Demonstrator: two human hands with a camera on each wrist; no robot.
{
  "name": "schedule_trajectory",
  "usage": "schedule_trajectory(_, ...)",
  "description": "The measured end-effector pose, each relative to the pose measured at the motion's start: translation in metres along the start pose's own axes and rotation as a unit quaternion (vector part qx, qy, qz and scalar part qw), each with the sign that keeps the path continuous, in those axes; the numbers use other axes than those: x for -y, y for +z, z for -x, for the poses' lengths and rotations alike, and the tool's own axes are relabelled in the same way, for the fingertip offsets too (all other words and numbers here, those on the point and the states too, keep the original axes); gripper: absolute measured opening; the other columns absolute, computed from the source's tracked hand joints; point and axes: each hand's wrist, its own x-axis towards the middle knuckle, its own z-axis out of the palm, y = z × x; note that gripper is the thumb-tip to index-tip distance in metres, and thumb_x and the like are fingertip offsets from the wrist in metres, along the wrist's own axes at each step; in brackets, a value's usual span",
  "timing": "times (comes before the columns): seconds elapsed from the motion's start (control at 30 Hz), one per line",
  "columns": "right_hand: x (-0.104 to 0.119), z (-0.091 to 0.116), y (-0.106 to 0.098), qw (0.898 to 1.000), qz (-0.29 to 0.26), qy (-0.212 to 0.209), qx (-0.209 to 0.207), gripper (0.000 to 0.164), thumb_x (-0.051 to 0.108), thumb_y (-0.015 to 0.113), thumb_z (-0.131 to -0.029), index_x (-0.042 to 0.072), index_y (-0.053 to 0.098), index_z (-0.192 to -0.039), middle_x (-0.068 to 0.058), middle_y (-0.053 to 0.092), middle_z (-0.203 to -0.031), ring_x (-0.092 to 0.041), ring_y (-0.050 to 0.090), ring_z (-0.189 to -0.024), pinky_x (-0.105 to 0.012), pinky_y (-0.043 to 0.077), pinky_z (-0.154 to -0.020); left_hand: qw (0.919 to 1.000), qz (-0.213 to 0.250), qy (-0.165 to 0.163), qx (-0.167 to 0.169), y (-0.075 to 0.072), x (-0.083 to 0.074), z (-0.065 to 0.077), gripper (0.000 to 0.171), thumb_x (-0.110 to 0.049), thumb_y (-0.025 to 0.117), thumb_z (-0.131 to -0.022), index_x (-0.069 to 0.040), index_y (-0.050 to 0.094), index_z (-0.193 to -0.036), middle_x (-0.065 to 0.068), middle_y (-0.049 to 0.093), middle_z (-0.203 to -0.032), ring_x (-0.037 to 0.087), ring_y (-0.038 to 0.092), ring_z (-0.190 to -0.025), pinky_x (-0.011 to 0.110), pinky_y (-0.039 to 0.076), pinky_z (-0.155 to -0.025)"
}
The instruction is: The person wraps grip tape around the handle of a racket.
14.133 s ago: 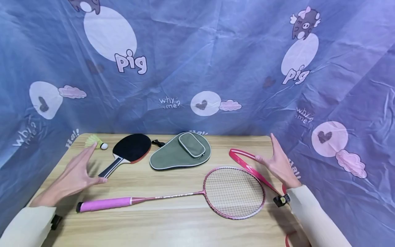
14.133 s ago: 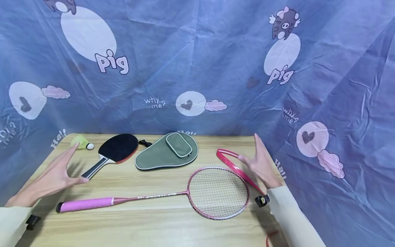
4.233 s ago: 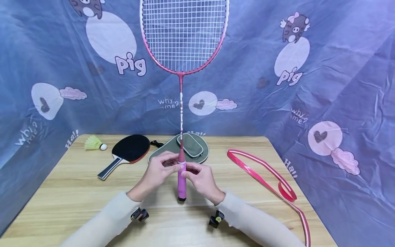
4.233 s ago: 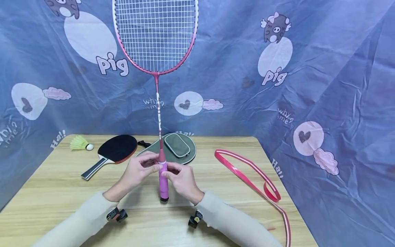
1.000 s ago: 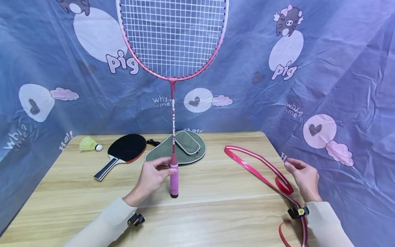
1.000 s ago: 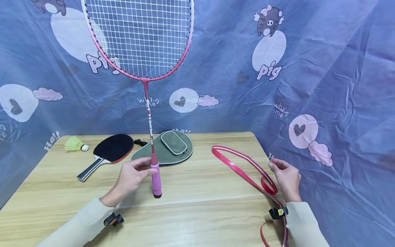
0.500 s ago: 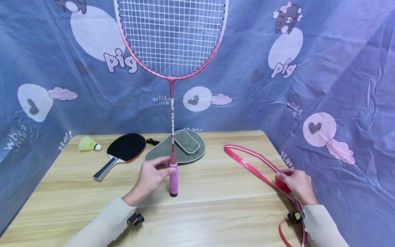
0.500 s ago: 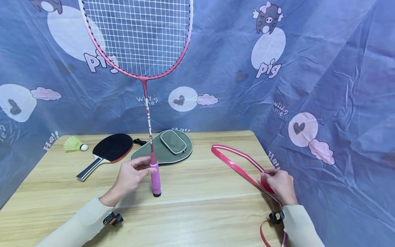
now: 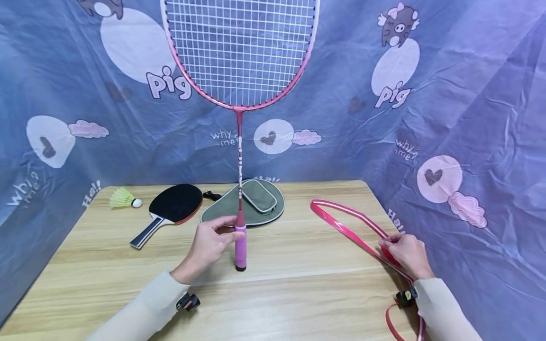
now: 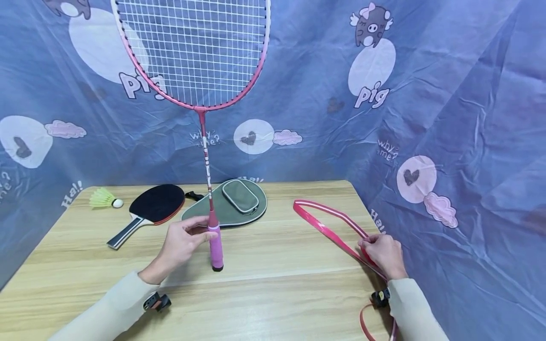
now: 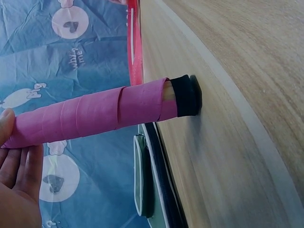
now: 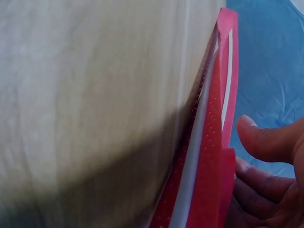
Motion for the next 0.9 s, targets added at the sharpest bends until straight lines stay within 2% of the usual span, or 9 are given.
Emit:
schedule_trajectory(0.33,0.001,-0.01,0.007,0.999,0.036,-0.039,0.001,0.025,0.029,0.075,-0.086,0.006,0.08,-0.091,-0.019,0.076,-0.092,-0.043,0.065,-0.086,-0.055,0.049,-0.073,0.9998,-0.015,-0.011,-0.002,0.0,-0.002,-0.001,0.04,-0.007,0.084,-0.08,-0.002,0.073,-0.119,0.018,0.076,-0.112,0.021,0.074,-0.097,0.018,0.059,-0.083)
schedule_trajectory(0.47,0.0,-0.009,0.006,0.998,0.03,-0.047,-0.022,0.018,0.023,0.074,-0.086,0.006,0.079,-0.09,-0.019,0.076,-0.092,-0.045,0.065,-0.087,-0.054,0.049,-0.072,0.9998,-0.019,-0.01,-0.001,0.0,-0.002,-0.001,0.04,-0.01,0.084,-0.081,-0.003,0.074,-0.119,0.017,0.076,-0.11,0.02,0.074,-0.097,0.018,0.059,-0.083)
schedule_trajectory(0.53,0.0,-0.008,0.005,0.998,0.023,-0.047,-0.042,0.015,0.019,0.072,-0.086,0.006,0.079,-0.09,-0.017,0.076,-0.09,-0.043,0.066,-0.086,-0.051,0.048,-0.07,0.9999,-0.013,-0.006,0.0,0.001,-0.002,-0.002,0.04,-0.008,0.084,-0.081,-0.002,0.073,-0.119,0.018,0.076,-0.11,0.02,0.074,-0.096,0.019,0.059,-0.083)
schedule_trajectory(0.67,0.006,-0.007,0.0,0.997,-0.008,-0.03,-0.067,0.017,0.019,0.071,-0.087,0.006,0.08,-0.095,-0.011,0.077,-0.081,-0.031,0.066,-0.077,-0.038,0.047,-0.063,1.0,0.004,0.005,-0.001,0.001,-0.001,-0.003,0.04,-0.005,0.084,-0.08,0.001,0.073,-0.118,0.02,0.076,-0.109,0.018,0.075,-0.094,0.021,0.061,-0.083)
schedule_trajectory(0.77,0.013,-0.007,-0.005,0.997,-0.028,-0.018,-0.075,0.021,0.021,0.07,-0.089,0.006,0.079,-0.1,-0.01,0.078,-0.081,-0.028,0.066,-0.081,-0.033,0.044,-0.065,1.0,0.005,0.006,-0.004,0.0,-0.002,-0.004,0.04,-0.005,0.085,-0.079,0.001,0.073,-0.118,0.02,0.076,-0.109,0.015,0.074,-0.093,0.023,0.061,-0.084)
schedule_trajectory(0.9,0.025,-0.009,-0.013,0.992,-0.05,-0.03,-0.117,0.024,0.025,0.07,-0.092,0.006,0.08,-0.102,-0.015,0.079,-0.093,-0.04,0.07,-0.095,-0.041,0.046,-0.074,0.9999,-0.011,-0.007,-0.008,-0.001,-0.002,-0.003,0.041,-0.009,0.086,-0.079,-0.002,0.074,-0.118,0.018,0.077,-0.108,0.014,0.074,-0.092,0.022,0.06,-0.084)
